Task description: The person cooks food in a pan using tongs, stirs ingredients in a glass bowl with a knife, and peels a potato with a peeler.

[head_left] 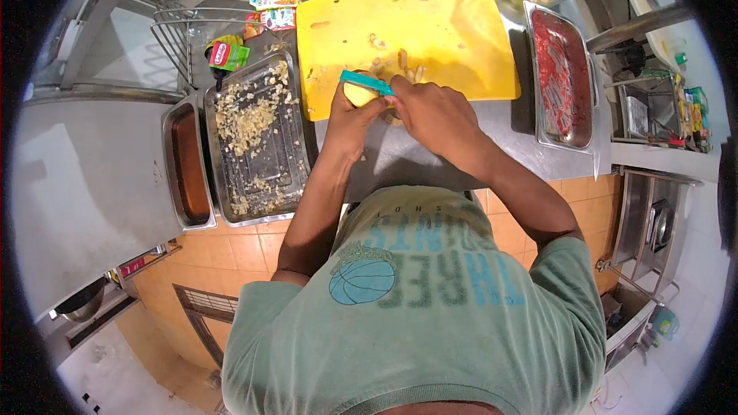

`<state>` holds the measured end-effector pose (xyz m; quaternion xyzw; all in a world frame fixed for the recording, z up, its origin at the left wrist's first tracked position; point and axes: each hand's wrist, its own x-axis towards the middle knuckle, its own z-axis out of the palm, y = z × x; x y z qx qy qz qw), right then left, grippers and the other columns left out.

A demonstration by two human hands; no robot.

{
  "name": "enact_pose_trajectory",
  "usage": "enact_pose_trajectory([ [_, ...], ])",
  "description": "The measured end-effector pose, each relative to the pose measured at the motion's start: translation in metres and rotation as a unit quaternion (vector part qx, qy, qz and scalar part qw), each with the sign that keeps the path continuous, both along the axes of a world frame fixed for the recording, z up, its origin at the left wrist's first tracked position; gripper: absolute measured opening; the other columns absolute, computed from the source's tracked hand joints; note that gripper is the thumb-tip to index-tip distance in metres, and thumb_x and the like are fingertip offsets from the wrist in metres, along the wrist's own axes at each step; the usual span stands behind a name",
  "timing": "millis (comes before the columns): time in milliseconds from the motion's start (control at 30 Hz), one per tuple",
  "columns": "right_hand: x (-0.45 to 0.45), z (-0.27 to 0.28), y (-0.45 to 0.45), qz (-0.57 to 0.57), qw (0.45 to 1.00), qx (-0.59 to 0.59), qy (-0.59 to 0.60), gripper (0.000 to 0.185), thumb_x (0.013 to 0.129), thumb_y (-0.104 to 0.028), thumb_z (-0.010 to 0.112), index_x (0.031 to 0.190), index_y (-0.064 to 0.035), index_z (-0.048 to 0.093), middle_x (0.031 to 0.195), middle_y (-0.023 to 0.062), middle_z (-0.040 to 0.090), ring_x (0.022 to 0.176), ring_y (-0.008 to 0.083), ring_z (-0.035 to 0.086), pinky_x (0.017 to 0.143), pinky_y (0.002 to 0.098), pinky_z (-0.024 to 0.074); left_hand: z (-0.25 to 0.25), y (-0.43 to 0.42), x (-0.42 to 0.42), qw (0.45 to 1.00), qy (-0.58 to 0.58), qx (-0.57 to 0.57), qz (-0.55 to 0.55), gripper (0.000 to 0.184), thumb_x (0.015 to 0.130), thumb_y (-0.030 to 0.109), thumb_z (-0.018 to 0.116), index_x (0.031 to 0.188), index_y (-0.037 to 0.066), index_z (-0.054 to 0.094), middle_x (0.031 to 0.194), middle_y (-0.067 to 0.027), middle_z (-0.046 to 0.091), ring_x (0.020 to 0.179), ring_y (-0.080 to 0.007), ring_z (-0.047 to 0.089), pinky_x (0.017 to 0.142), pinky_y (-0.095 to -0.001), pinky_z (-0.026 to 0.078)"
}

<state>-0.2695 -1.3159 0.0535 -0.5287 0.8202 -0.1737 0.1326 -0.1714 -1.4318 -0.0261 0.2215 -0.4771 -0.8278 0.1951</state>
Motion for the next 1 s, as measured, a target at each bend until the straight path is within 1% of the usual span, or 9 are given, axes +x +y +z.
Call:
enact_pose_trajectory([
  [100,-0.01,-0.009,0.003,-0.013,1.0,0.014,0.005,0.019,0.089,-0.022,0.047,0.092,-0.0038,0.05,0.065,0.0201,0.059,0.065,0.0397,0.06,0.057,0.0498,0.0464,-0.002,0.006,0.002,1.0,-0.021,0.0,0.02,0.041,0.078,-0.012,0.055,0.113,0.006,0.046,0.104,-0.0069,0.055,0.093,-0.0152,0.057,0.08,-0.0271,0.05],
  [233,-0.054,-0.079,0.016,-0.073,0.995,0.058,0.044,0.023,0.089,-0.024,0.045,0.095,-0.0029,0.052,0.069,0.0208,0.061,0.066,0.0391,0.061,0.059,0.0495,0.0481,0.035,0.02,0.006,0.998,0.044,0.031,0.013,0.043,0.076,-0.01,0.059,0.112,0.007,0.045,0.104,-0.0068,0.054,0.093,-0.0139,0.055,0.08,-0.0284,0.047],
  [300,-0.061,-0.083,0.017,-0.09,0.993,0.068,0.045,0.025,0.09,-0.025,0.044,0.095,-0.0025,0.053,0.07,0.0211,0.061,0.067,0.0386,0.062,0.06,0.0494,0.0489,0.046,0.022,0.006,0.995,0.065,0.074,0.028,0.044,0.076,-0.009,0.06,0.113,0.008,0.045,0.106,-0.0078,0.053,0.096,-0.015,0.053,0.082,-0.0297,0.047],
  [400,-0.06,-0.06,0.015,-0.106,0.993,0.043,0.024,0.024,0.09,-0.025,0.045,0.096,-0.0026,0.053,0.069,0.0212,0.061,0.066,0.0391,0.061,0.06,0.0498,0.0486,0.024,0.01,0.01,0.986,0.046,0.161,0.0,0.031,0.088,0.009,0.055,0.117,0.008,0.046,0.112,-0.0097,0.052,0.103,-0.0217,0.052,0.086,-0.0357,0.048],
  [500,-0.043,-0.033,0.014,-0.096,0.995,-0.013,-0.002,0.023,0.09,-0.024,0.047,0.095,-0.0027,0.052,0.067,0.0219,0.059,0.065,0.0401,0.06,0.059,0.0505,0.0471,0.003,-0.006,0.009,0.88,0.166,0.444,-0.022,0.032,0.094,0.025,0.044,0.117,0.004,0.046,0.114,-0.0109,0.054,0.107,-0.0259,0.052,0.091,-0.0401,0.046],
  [600,-0.015,-0.019,0.012,-0.057,0.997,-0.051,-0.027,0.02,0.09,-0.023,0.047,0.093,-0.0025,0.049,0.066,0.023,0.057,0.065,0.0416,0.058,0.059,0.0515,0.0443,0.004,0.0,-0.002,0.874,0.143,0.444,0.134,0.038,0.097,0.03,0.033,0.115,0.0,0.047,0.114,-0.0134,0.055,0.11,-0.0285,0.051,0.093,-0.0427,0.045],
  [633,-0.008,-0.017,0.011,-0.045,0.997,-0.05,-0.029,0.02,0.09,-0.022,0.047,0.093,-0.0026,0.049,0.066,0.0227,0.057,0.065,0.0414,0.058,0.058,0.0515,0.0443,0.006,0.001,-0.005,0.882,0.142,0.423,0.15,0.038,0.097,0.029,0.032,0.114,-0.001,0.047,0.115,-0.0155,0.055,0.111,-0.0286,0.051,0.095,-0.0436,0.043],
  [900,0.003,-0.011,0.002,-0.001,1.0,-0.019,0.009,0.027,0.09,-0.024,0.045,0.107,-0.0047,0.051,0.068,0.0175,0.062,0.061,0.0362,0.062,0.054,0.0475,0.0495,0.016,0.007,-0.011,0.913,0.063,0.356,0.191,0.037,0.098,0.027,0.028,0.113,0.0,0.047,0.11,-0.0164,0.056,0.1,-0.0269,0.055,0.088,-0.0414,0.045],
  [1000,0.006,-0.008,0.001,-0.003,1.0,-0.012,-0.002,0.018,0.088,-0.021,0.047,0.097,-0.0046,0.048,0.068,0.0185,0.061,0.064,0.038,0.06,0.056,0.0486,0.0467,0.004,0.005,-0.012,0.932,0.068,0.308,0.179,0.037,0.098,0.028,0.027,0.113,0.0,0.047,0.108,-0.0168,0.056,0.097,-0.0268,0.056,0.084,-0.0402,0.047],
])
